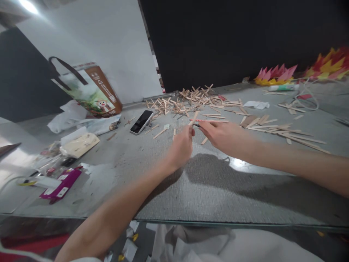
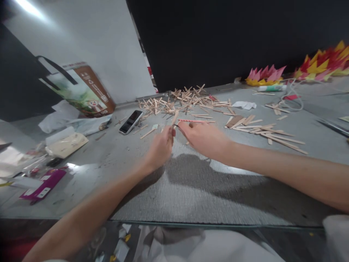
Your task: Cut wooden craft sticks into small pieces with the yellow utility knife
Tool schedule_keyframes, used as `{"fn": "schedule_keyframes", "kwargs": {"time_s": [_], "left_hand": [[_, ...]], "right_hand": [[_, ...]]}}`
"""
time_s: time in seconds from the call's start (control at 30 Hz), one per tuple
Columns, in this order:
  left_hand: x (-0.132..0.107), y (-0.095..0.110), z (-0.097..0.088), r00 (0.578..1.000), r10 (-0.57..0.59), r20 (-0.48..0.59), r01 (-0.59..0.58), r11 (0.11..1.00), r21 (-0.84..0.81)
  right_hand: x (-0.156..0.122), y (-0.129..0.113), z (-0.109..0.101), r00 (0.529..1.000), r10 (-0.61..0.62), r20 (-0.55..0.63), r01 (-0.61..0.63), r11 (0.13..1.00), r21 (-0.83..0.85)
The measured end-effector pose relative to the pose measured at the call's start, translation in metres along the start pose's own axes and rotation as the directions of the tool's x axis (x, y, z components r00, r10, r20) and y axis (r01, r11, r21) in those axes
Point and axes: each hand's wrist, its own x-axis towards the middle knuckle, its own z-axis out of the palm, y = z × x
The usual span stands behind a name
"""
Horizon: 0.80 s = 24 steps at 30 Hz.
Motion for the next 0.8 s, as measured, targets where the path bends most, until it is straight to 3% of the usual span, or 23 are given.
{"fn": "schedule_keyframes", "kwargs": {"time_s": [0.13, 0.23, 0.43, 0.67, 0.8], "left_hand": [[0.001, -0.007, -0.003, 0.998, 0.034, 0.044, -0.038, 0.996, 0.081], [0.001, -0.011, -0.003, 0.997, 0.049, 0.066, -0.059, 0.986, 0.155], [0.000, -0.012, 0.000, 0.994, 0.056, 0.090, -0.078, 0.962, 0.261], [-0.003, -0.015, 0.005, 0.995, 0.042, 0.092, -0.062, 0.970, 0.233], [-0.004, -0.015, 0.006, 0.998, 0.037, 0.060, -0.048, 0.982, 0.182]], "right_hand": [[-0.004, -0.005, 0.006, 1.000, 0.000, 0.023, 0.005, 0.975, -0.224], [-0.003, -0.006, 0.012, 0.999, -0.010, 0.050, 0.020, 0.980, -0.199], [0.004, -0.003, 0.021, 0.995, 0.092, 0.033, -0.096, 0.975, 0.200], [0.012, -0.004, 0.030, 0.988, 0.150, -0.032, -0.107, 0.821, 0.561], [0.013, -0.006, 0.026, 0.980, 0.193, 0.038, -0.164, 0.695, 0.701]]}}
